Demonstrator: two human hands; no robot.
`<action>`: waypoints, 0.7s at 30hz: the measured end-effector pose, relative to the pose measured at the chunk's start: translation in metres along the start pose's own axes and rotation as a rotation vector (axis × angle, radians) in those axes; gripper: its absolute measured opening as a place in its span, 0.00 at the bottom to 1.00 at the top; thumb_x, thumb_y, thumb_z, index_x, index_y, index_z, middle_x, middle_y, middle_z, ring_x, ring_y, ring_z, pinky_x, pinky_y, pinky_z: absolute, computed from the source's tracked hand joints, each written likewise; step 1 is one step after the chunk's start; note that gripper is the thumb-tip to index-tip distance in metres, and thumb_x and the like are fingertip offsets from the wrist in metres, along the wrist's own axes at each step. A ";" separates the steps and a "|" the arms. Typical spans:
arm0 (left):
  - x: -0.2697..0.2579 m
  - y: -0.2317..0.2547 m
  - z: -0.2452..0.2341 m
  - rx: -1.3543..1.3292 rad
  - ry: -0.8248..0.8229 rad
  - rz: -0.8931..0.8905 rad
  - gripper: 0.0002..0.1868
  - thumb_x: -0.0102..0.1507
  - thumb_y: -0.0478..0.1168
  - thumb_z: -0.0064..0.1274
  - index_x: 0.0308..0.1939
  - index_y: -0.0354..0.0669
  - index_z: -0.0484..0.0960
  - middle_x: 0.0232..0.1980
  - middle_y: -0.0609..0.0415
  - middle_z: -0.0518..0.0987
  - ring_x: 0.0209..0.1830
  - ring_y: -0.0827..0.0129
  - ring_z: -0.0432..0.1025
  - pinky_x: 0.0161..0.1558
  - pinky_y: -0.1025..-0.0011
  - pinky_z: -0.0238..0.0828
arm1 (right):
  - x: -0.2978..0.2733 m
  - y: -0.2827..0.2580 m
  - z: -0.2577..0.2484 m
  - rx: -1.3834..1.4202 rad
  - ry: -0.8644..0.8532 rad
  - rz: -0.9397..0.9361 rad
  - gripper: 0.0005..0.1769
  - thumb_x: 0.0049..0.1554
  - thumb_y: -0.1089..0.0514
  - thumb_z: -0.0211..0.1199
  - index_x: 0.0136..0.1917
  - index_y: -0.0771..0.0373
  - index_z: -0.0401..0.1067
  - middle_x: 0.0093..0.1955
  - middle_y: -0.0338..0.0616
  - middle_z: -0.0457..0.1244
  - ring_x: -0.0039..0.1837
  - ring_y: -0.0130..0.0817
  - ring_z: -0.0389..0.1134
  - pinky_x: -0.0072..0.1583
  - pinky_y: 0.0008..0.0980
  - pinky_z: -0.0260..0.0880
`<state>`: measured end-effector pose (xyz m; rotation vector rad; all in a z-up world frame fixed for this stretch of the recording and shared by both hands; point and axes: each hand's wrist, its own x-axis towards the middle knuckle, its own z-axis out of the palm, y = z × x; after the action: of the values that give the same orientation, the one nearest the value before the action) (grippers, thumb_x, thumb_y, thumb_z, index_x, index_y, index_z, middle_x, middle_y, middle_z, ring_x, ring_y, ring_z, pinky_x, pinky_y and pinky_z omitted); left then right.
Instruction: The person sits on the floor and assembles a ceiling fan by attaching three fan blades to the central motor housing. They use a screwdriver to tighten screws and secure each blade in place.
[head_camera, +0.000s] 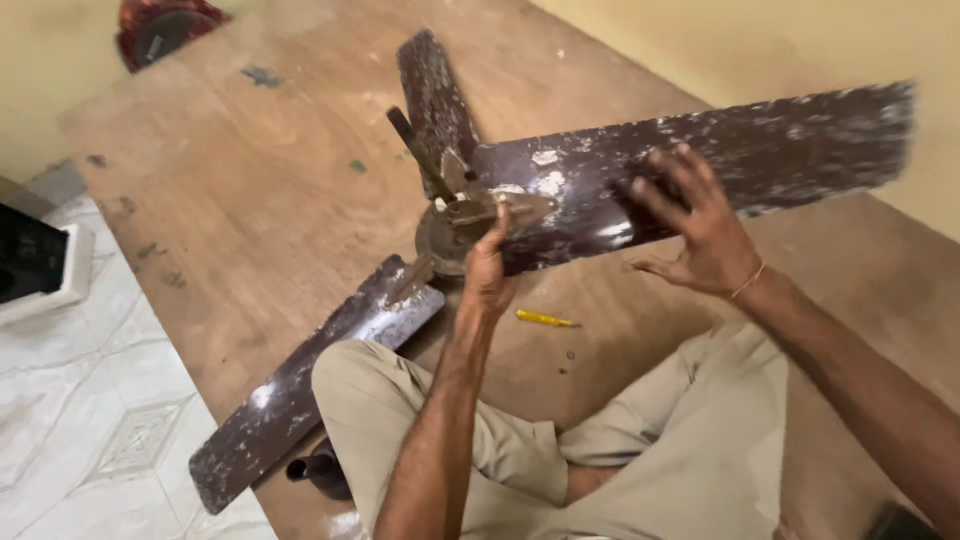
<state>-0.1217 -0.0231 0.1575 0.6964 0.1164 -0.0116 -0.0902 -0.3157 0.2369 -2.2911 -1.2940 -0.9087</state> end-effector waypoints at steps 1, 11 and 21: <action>0.004 0.004 -0.002 0.019 0.007 0.002 0.25 0.64 0.52 0.55 0.55 0.34 0.82 0.53 0.42 0.84 0.50 0.55 0.80 0.53 0.59 0.78 | 0.006 0.011 -0.003 0.075 0.039 0.024 0.46 0.51 0.33 0.66 0.75 0.60 0.64 0.79 0.54 0.51 0.81 0.58 0.46 0.77 0.61 0.50; 0.012 -0.023 -0.025 0.127 0.018 0.245 0.20 0.65 0.45 0.64 0.56 0.41 0.80 0.53 0.57 0.79 0.52 0.68 0.74 0.56 0.63 0.75 | 0.022 0.090 -0.020 0.129 -0.300 0.488 0.33 0.53 0.37 0.70 0.61 0.62 0.79 0.55 0.52 0.71 0.50 0.45 0.74 0.52 0.46 0.75; 0.054 -0.036 -0.081 1.164 0.562 0.639 0.30 0.69 0.65 0.48 0.44 0.41 0.86 0.32 0.56 0.77 0.33 0.61 0.71 0.39 0.58 0.66 | -0.008 0.019 -0.028 -0.029 0.000 0.223 0.09 0.55 0.56 0.78 0.42 0.61 0.80 0.44 0.43 0.71 0.43 0.37 0.70 0.47 0.39 0.67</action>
<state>-0.0787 0.0024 0.0665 1.8642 0.4369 0.7888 -0.0872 -0.3464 0.2522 -2.3977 -1.0056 -0.8558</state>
